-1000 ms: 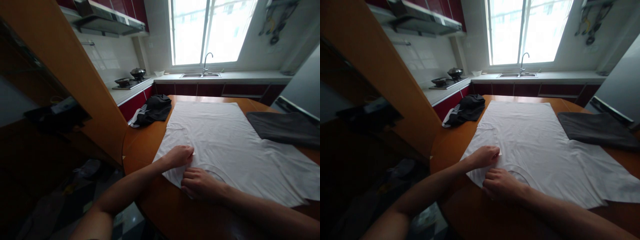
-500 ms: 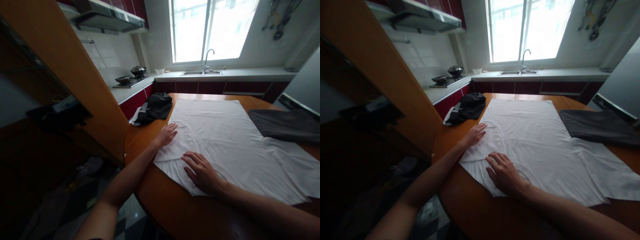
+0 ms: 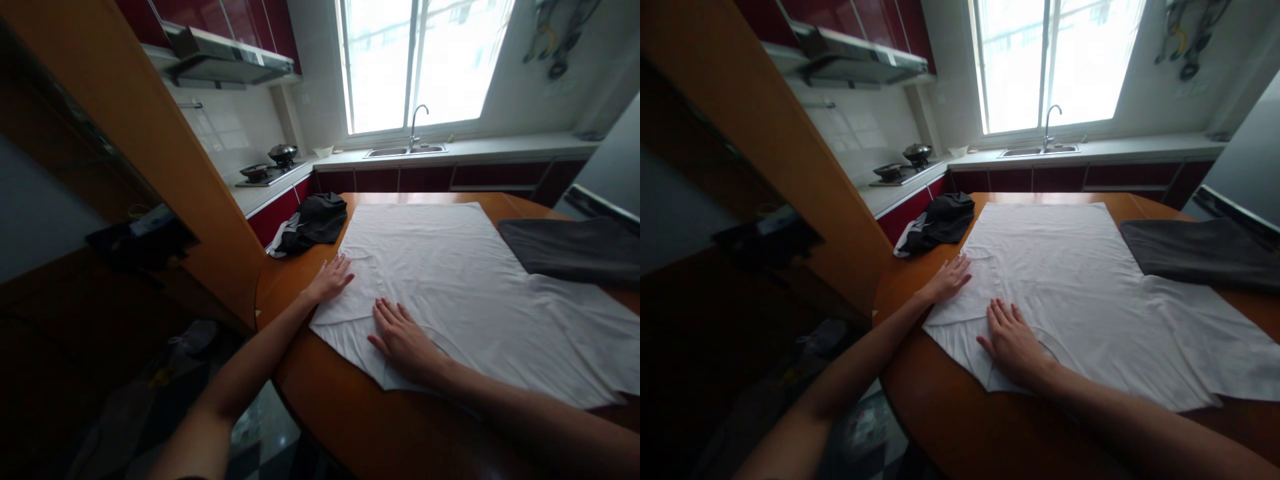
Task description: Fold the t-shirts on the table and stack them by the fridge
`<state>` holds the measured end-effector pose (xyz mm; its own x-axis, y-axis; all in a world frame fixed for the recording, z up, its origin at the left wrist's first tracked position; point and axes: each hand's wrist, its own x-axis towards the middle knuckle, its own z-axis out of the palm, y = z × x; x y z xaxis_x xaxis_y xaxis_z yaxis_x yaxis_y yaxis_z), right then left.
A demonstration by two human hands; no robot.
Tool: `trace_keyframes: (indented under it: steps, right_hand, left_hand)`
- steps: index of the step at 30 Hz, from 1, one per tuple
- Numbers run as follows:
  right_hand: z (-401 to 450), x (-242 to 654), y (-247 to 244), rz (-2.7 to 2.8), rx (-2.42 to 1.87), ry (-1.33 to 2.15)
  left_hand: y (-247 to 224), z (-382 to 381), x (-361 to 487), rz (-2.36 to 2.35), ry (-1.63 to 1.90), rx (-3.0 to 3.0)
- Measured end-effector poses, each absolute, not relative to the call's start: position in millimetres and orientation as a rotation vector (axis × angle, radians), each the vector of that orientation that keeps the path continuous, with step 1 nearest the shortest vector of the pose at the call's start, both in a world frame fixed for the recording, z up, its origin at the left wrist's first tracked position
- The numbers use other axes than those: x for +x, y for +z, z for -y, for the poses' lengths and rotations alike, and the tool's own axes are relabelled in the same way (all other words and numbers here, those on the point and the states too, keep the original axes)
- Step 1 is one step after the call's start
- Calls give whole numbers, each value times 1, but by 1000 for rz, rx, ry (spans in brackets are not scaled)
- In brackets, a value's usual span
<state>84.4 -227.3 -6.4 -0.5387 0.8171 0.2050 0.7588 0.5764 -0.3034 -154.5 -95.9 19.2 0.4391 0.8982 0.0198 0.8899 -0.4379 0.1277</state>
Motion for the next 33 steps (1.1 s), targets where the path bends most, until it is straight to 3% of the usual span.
trace_keyframes:
  steps: [8, 12, 17, 22, 28, 33]
  right_hand:
    - [230, 82, -2, 2445, -1270, 330]
    - [221, 98, 31, 2316, -1224, 476]
    - [198, 150, 67, 2033, -1276, 467]
    - [205, 196, 35, 2008, -1367, 374]
    - [234, 221, -14, 2184, -1504, 262]
    - [233, 221, -11, 2197, -1552, 199]
  left_hand:
    - [17, 134, -161, -1497, 157, 2628]
    - [21, 141, -155, -1442, 261, 2658]
    - [21, 146, -151, -1248, 73, 2732]
    - [27, 158, -142, -1210, 163, 2777]
    - [24, 173, -134, -1104, -61, 2802]
    - [52, 167, -124, -1118, -48, 2791]
